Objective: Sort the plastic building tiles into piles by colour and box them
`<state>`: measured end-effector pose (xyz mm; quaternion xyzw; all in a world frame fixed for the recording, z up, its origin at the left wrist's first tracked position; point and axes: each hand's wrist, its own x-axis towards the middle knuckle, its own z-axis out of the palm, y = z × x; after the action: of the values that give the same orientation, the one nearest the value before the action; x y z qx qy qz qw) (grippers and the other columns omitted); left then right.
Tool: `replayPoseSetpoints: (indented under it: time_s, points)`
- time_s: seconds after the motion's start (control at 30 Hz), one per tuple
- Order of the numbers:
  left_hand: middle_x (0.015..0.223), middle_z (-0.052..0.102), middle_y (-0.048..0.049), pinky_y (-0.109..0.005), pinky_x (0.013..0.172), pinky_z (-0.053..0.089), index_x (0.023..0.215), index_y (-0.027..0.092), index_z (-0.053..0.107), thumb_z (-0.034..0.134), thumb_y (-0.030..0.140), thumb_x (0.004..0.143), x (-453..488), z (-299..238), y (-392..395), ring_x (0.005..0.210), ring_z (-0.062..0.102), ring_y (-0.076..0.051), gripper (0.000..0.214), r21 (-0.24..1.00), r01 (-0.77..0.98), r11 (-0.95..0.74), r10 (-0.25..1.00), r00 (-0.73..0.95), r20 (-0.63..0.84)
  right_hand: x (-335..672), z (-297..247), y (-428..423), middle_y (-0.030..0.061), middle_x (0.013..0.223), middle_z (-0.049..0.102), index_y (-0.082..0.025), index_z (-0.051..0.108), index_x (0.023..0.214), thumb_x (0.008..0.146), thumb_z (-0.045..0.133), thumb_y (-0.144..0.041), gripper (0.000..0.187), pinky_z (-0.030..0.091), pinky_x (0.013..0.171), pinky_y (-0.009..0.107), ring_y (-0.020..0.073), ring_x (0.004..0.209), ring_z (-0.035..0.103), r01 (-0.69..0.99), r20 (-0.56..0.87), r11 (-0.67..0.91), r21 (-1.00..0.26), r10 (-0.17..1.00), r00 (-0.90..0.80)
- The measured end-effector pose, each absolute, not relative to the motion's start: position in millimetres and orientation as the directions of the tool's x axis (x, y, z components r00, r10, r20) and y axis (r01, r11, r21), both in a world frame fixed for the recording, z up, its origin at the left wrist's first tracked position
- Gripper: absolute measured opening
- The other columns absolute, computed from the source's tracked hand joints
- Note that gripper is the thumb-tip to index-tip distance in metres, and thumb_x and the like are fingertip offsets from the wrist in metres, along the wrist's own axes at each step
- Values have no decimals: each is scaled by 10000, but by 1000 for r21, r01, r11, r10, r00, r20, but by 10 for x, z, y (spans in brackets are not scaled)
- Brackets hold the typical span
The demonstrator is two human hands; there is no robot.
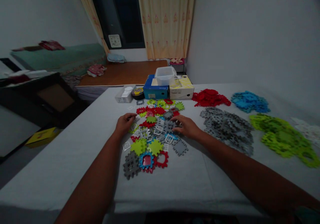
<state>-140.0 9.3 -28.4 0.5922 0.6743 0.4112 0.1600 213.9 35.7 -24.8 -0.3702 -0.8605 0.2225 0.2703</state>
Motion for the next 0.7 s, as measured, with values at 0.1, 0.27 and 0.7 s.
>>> replayPoseSetpoints:
  time_s: [0.1,0.27,0.7]
  points:
    - [962,770,-110,-360,872,538,941,134,757,610,430,726,-1399,-288,92,888,704,-250,394,752,659,-35,932,-249,262,2177,-265,326,17,927,708,-207,642,1042,781,744,-238,282,476,714,289,160,767,634,499,275,540,-678,815,-510]
    - [967,776,-91,-369,894,540,937,168,759,631,521,687,-1442,-296,95,918,704,-264,451,748,663,-7,929,-273,251,2196,-171,259,39,993,716,-198,643,861,753,765,-216,164,463,806,302,189,946,631,462,368,587,-665,796,-481]
    - [944,779,-66,-366,846,562,882,221,765,607,450,678,-1457,-271,112,871,716,-258,345,730,683,25,928,-288,238,3555,470,675,27,790,715,-200,699,896,842,642,-339,160,397,607,241,154,708,628,865,209,285,-413,954,-215]
